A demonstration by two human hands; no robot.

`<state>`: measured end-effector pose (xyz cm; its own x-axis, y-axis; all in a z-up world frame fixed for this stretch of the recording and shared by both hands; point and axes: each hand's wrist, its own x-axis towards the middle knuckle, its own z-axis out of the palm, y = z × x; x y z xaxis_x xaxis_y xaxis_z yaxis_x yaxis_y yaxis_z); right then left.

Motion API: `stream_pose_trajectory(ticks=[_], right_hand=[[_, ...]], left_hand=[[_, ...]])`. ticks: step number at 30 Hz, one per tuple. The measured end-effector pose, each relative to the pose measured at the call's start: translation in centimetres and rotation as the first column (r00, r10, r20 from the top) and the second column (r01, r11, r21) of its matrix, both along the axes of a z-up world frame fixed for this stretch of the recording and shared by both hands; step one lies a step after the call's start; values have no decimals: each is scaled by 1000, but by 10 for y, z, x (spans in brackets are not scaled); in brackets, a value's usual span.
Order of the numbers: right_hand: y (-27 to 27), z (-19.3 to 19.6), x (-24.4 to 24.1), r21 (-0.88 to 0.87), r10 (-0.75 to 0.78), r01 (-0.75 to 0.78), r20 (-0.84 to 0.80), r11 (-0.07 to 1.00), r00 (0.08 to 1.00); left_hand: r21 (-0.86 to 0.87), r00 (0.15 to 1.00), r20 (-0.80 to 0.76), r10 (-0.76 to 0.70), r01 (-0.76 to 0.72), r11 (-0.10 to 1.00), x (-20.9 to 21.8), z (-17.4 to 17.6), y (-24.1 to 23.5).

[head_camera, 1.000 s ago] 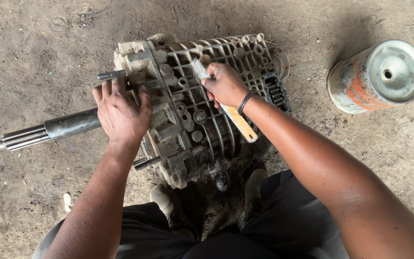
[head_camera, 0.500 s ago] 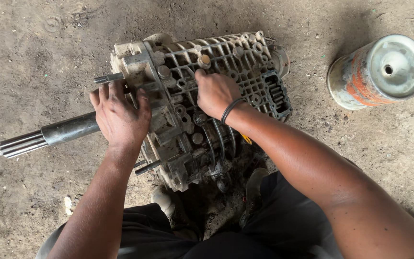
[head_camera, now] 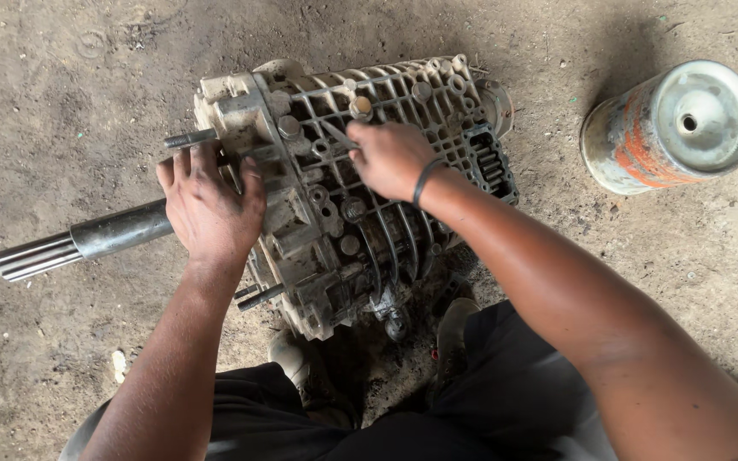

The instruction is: The person scrubs a dirty engine block with a wire brush and then uses a hammer to tap on the bolts and surface. The person repositions the engine block to access different areas.

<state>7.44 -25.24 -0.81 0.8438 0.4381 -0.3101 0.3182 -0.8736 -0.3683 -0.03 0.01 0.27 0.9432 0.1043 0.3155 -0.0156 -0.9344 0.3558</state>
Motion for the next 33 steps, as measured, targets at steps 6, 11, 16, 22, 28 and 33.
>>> stream_pose_trajectory(ticks=[6, 11, 16, 22, 28, 33], right_hand=[[-13, 38, 2, 102, -275, 315, -291, 943, 916], [-25, 46, 8, 480, -248, 469, -453, 741, 856], [-61, 43, 20, 676, 382, 736, -692, 44, 613], [-59, 30, 20, 799, 90, 585, -598, 142, 796], [-29, -16, 8, 795, -248, 451, -379, 405, 891], [-11, -36, -6, 819, -207, 194, -95, 541, 974]], left_hand=[[8, 1000, -11, 2, -2, 1000, -1, -3, 2], [89, 1000, -8, 8, -7, 996, 1, -9, 6], [6, 996, -85, 32, -32, 999, -2, -5, 4], [-10, 1000, -14, 24, -24, 1000, -5, 2, 0], [-24, 1000, 6, 21, -21, 1000, -5, 4, 1], [-26, 999, -31, 19, -20, 999, -3, 6, 1]])
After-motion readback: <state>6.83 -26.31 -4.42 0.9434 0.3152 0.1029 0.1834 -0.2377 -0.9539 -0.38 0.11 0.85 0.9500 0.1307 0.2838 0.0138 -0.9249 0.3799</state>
